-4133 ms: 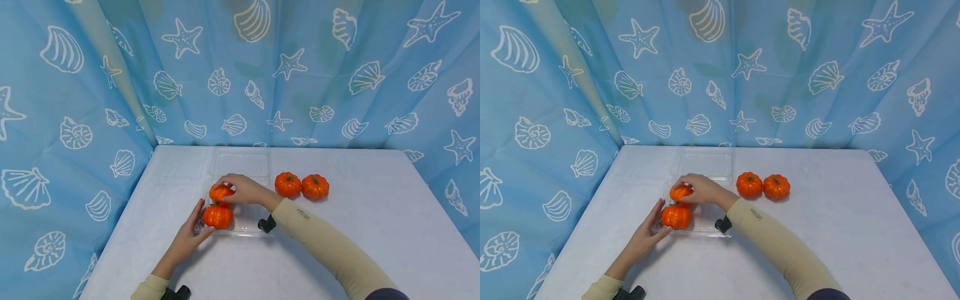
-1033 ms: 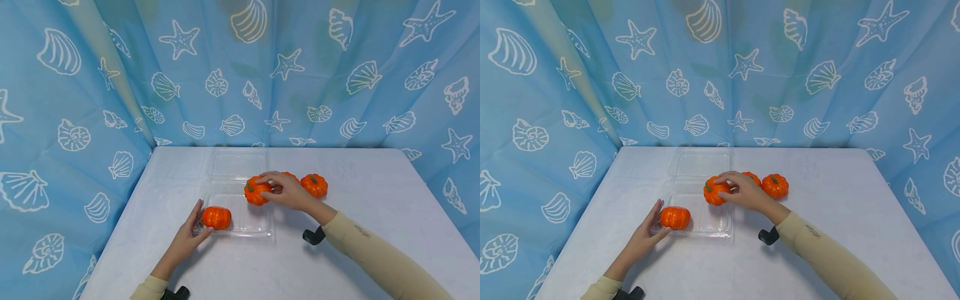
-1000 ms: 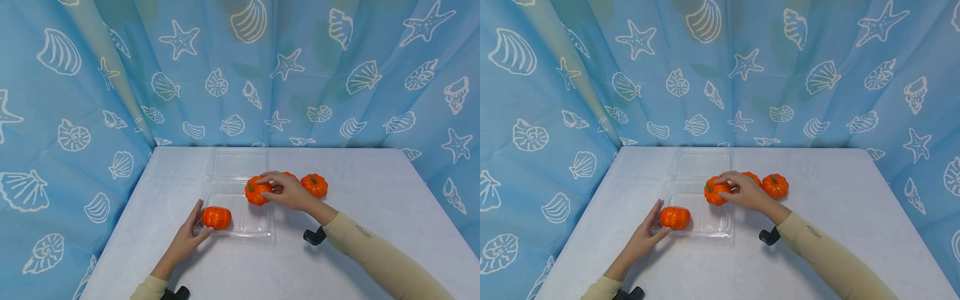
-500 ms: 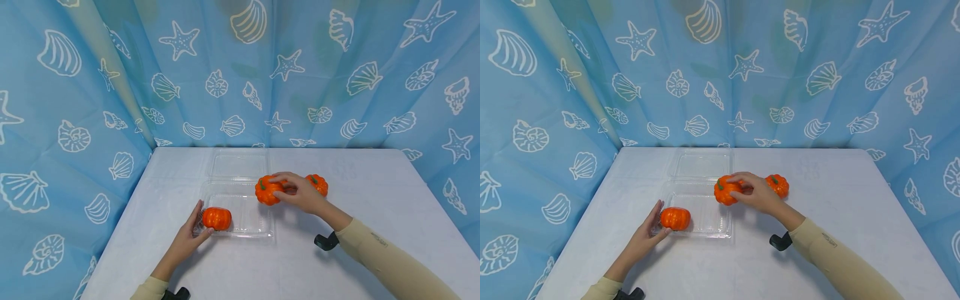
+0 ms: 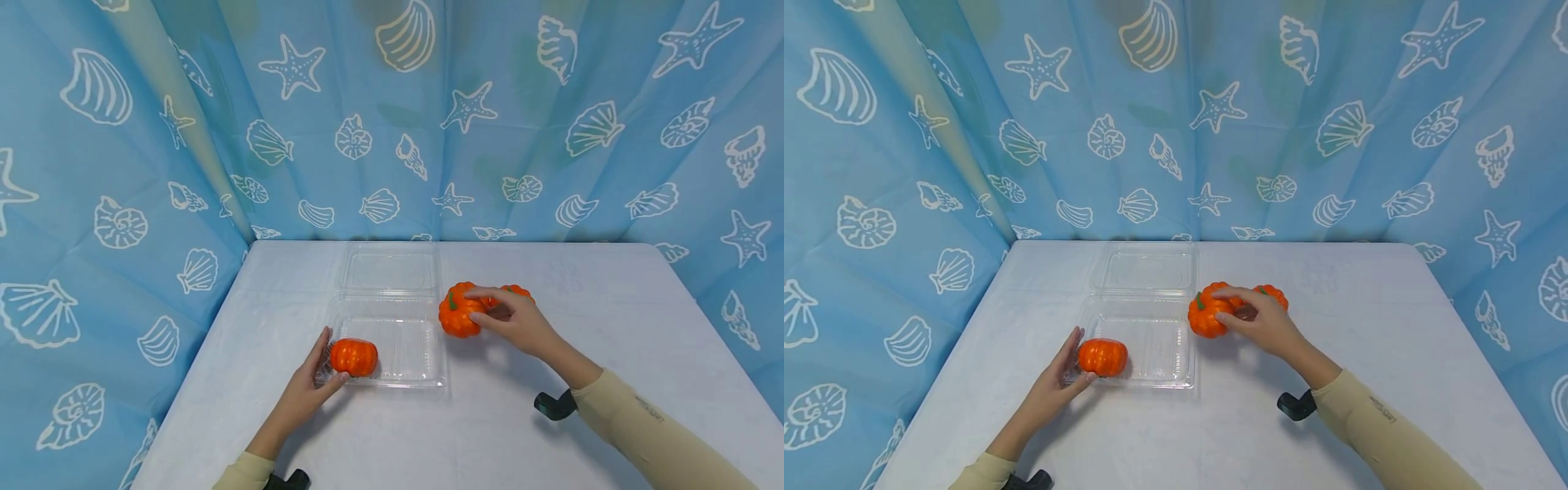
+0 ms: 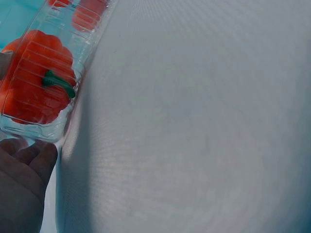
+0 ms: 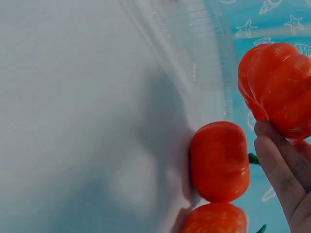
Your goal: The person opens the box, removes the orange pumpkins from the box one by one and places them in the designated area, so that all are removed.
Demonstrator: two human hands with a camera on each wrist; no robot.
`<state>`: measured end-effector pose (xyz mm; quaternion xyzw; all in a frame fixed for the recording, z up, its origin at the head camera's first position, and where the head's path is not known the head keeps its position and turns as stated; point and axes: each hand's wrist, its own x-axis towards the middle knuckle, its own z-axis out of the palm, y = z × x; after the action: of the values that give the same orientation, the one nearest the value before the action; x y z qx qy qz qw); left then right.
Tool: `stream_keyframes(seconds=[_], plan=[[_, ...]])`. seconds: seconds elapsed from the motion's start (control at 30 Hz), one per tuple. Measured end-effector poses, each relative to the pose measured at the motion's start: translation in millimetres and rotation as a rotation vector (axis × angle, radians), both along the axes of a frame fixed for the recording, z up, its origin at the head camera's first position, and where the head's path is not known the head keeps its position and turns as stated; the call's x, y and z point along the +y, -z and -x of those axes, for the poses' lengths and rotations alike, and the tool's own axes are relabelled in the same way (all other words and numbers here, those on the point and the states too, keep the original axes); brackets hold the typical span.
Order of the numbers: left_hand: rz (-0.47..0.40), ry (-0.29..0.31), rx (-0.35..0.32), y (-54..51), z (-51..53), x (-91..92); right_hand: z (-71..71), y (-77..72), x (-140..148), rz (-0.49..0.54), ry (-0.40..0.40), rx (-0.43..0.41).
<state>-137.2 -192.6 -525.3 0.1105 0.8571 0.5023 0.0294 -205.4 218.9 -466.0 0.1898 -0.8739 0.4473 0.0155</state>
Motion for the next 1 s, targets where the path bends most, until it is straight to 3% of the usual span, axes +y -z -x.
stream_keyframes(seconds=[0.27,0.53,0.73,1.0], plan=[[-0.002,-0.007,-0.015,-1.4,-0.8,0.5,-8.5,16.9,9.3,-0.037,0.039,-0.04],[0.02,-0.024,-0.037,-1.7,0.2,1.3,-18.7,26.6,16.8,-0.032,0.021,-0.128],[0.008,-0.004,-0.011,-1.9,-0.2,0.3,-20.5,35.4,18.9,0.012,-0.003,-0.203],[-0.008,0.007,0.01,-0.7,-1.3,-0.1,-22.2,44.0,20.6,0.035,0.015,-0.179]])
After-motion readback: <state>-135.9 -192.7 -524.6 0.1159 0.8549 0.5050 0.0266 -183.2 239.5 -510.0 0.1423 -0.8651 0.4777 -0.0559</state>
